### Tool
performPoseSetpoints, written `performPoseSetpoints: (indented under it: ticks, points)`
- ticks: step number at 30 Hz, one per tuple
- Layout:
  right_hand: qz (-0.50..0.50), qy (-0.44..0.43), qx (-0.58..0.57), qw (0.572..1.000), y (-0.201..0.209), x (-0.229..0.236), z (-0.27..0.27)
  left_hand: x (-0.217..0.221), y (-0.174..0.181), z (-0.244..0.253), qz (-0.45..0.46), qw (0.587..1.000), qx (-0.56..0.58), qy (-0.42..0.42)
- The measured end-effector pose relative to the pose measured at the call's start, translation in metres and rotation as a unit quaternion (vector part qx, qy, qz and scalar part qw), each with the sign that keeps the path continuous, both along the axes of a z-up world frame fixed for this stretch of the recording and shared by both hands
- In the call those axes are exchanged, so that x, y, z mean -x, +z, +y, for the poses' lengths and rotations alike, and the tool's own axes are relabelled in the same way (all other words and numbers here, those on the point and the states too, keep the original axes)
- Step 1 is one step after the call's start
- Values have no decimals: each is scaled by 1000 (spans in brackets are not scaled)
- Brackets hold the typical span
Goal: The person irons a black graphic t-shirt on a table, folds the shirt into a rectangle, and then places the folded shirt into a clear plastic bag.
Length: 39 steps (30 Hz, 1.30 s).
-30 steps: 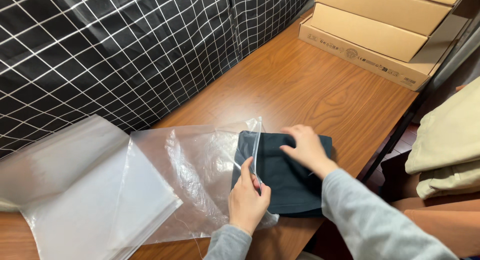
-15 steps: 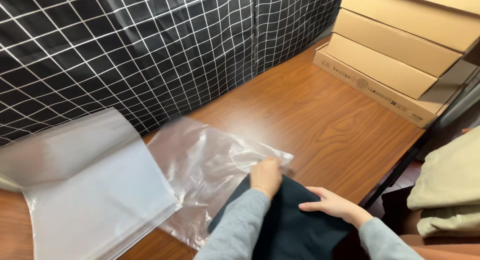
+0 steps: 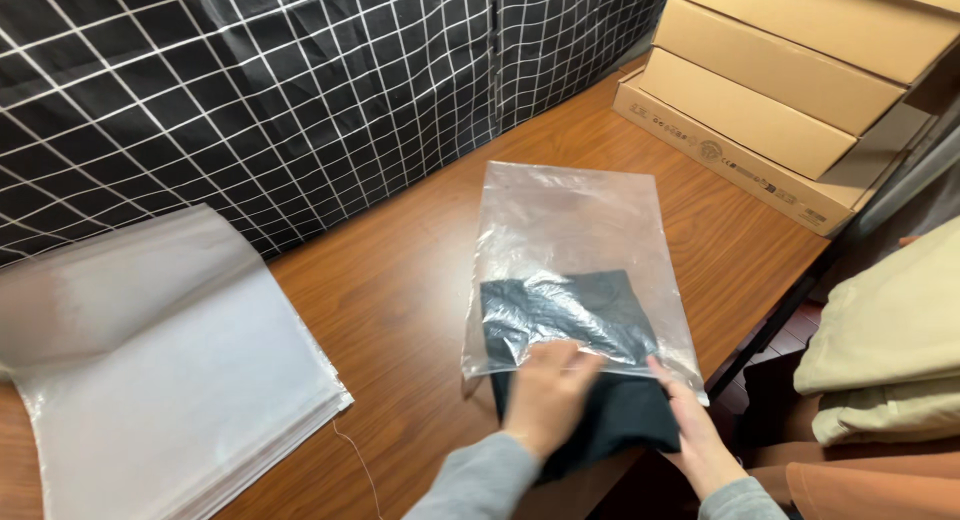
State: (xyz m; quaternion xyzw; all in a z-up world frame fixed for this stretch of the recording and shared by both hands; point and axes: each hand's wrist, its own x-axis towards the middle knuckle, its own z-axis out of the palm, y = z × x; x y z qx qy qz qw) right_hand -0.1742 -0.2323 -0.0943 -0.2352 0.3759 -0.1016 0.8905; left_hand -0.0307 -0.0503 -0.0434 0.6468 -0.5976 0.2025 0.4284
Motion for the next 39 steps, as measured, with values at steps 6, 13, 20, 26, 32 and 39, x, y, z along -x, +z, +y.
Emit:
performPoseSetpoints:
  ticks: [6, 13, 20, 26, 32, 39]
  points:
    - [110, 29, 71, 991, 34, 6, 10, -73, -94, 58, 128, 898, -161, 390]
    - [106, 23, 6, 994, -49, -26, -16, -85, -92, 69, 336, 889, -126, 284]
    - [61, -89, -22, 994, -38, -113, -42, -86, -106, 72, 333, 898, -54, 282]
    - [29, -253, -13, 967, 15, -157, -67, -84, -97, 73, 385, 874, -31, 294]
    - [168, -3, 659, 733, -39, -123, -64, -85, -101, 71, 383, 876, -4, 293]
    - [187, 119, 945, 242, -25, -109, 45, -84, -109, 70, 368, 872, -42, 321]
